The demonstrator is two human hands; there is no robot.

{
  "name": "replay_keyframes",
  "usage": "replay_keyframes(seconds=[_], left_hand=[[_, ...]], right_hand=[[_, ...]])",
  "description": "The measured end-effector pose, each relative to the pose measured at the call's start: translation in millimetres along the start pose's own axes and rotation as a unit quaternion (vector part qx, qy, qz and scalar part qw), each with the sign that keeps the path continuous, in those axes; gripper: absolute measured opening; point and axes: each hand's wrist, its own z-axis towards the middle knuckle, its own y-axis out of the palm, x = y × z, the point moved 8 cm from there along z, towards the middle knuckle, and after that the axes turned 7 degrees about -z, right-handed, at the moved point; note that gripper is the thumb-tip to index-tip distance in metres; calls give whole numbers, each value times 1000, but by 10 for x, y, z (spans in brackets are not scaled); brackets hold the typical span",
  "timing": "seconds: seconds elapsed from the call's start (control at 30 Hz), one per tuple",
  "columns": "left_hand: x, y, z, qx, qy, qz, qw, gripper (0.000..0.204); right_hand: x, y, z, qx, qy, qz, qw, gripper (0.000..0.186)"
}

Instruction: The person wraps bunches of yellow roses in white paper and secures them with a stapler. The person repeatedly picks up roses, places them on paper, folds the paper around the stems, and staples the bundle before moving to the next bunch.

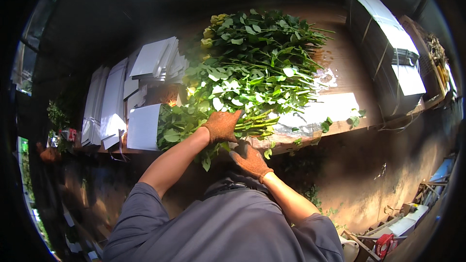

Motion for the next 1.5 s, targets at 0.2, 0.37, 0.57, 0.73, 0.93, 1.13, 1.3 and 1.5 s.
replay_keyframes(seconds=[0.2, 0.37, 0.57, 0.73, 0.93, 1.13, 1.3, 1.5], left_hand=[[-138, 243, 76, 29, 1, 7, 1000, 57], [86, -65, -178, -104, -52, 94, 989, 69], [64, -382, -358, 101, 51, -47, 992, 68], [-64, 28, -48, 71, -14, -14, 997, 65], [-87, 243, 193, 73, -54, 68, 994, 61], [10, 235, 154, 79, -62, 83, 991, 53], [-80, 343, -277, 224, 130, 21, 966, 50], [249, -610, -410, 173, 61, -22, 983, 58]], right_hand=[[-1341, -311, 61, -96, -339, -234, 906, 31], [-1347, -1052, 1457, -97, -342, -375, 856, 35], [360, -2, 843, -203, -160, 414, 873, 27], [172, -66, 41, 36, -54, 118, 991, 32], [-779, -323, -588, 47, -199, 7, 979, 31], [-1616, -223, -1001, -30, -394, -33, 918, 38], [-1986, -591, -61, -62, -406, -221, 884, 24], [-48, -764, 1242, -75, -358, 90, 926, 28]])
